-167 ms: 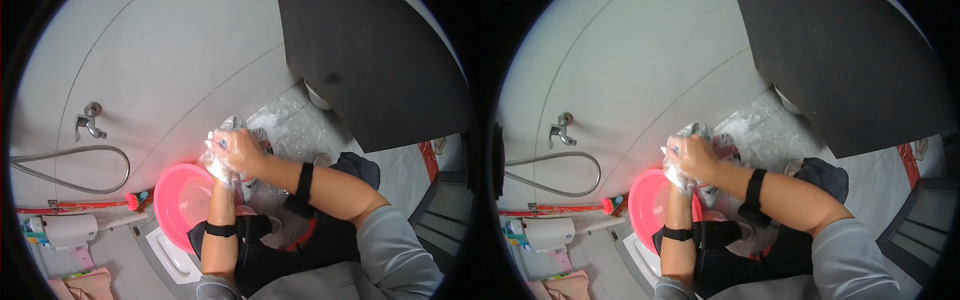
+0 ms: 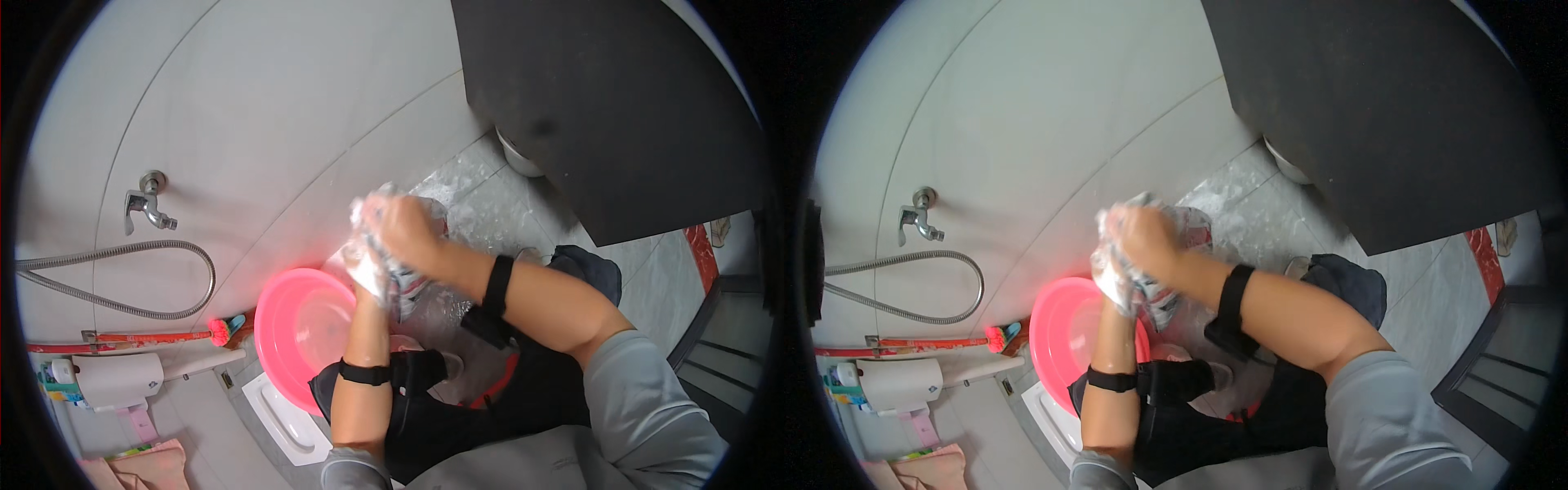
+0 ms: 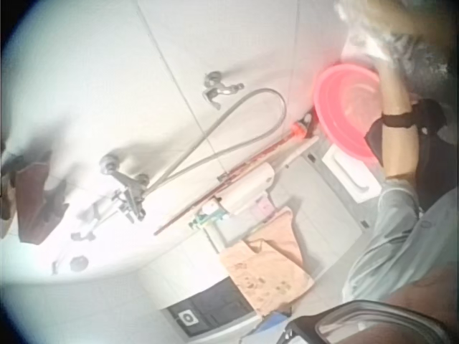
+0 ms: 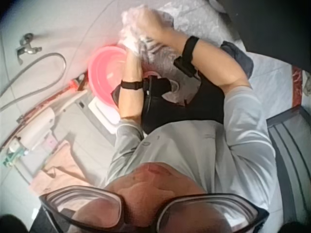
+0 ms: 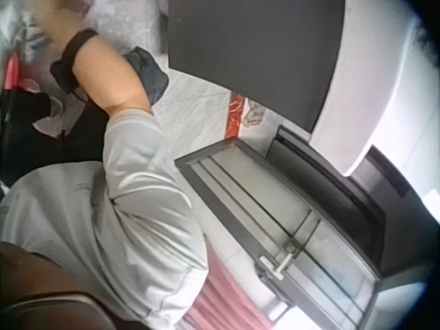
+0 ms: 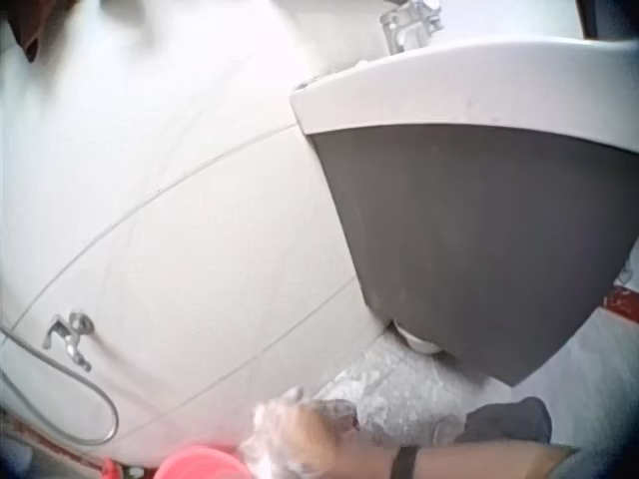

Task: Hand-wash a piece of clothing using soap in a pink basin.

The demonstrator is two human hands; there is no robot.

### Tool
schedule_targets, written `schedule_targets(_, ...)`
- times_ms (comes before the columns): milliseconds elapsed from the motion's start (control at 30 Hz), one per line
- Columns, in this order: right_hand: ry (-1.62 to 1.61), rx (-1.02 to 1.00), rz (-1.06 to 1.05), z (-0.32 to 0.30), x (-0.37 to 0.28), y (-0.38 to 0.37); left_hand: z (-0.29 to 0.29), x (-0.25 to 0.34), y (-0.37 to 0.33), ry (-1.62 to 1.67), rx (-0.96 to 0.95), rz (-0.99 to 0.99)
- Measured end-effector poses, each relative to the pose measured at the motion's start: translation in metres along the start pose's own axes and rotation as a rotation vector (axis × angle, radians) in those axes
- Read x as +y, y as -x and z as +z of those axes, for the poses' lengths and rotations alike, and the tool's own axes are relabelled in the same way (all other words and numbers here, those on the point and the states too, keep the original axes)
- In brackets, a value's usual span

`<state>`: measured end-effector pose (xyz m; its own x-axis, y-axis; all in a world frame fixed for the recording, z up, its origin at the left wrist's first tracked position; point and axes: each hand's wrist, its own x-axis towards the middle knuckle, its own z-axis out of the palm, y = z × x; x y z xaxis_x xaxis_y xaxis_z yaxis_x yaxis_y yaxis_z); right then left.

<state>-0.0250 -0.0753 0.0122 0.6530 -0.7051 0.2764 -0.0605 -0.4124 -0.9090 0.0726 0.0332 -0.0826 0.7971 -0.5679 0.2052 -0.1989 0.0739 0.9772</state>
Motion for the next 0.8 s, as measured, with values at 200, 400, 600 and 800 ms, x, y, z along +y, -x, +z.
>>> schedule_targets(200, 0.064, -0.038, -0.023, -0.020, 0.031, -0.003, 0.080, 0.105, 0.015, -0.341, 0.044, -0.307)
schedule_targets(400, -0.066, -0.048, -0.174, -0.010, 0.013, 0.008, 0.060, 0.090, 0.009, 0.386, 0.206, -0.538)
schedule_targets(600, -0.063, 0.088, 0.132, -0.023, 0.022, -0.026, 0.067, 0.100, -0.003, 0.328, 0.022, -0.605)
schedule_targets(800, -0.454, 0.076, 0.265, -0.035, 0.029, -0.037, 0.073, 0.107, 0.000, 0.757, -0.205, -0.817)
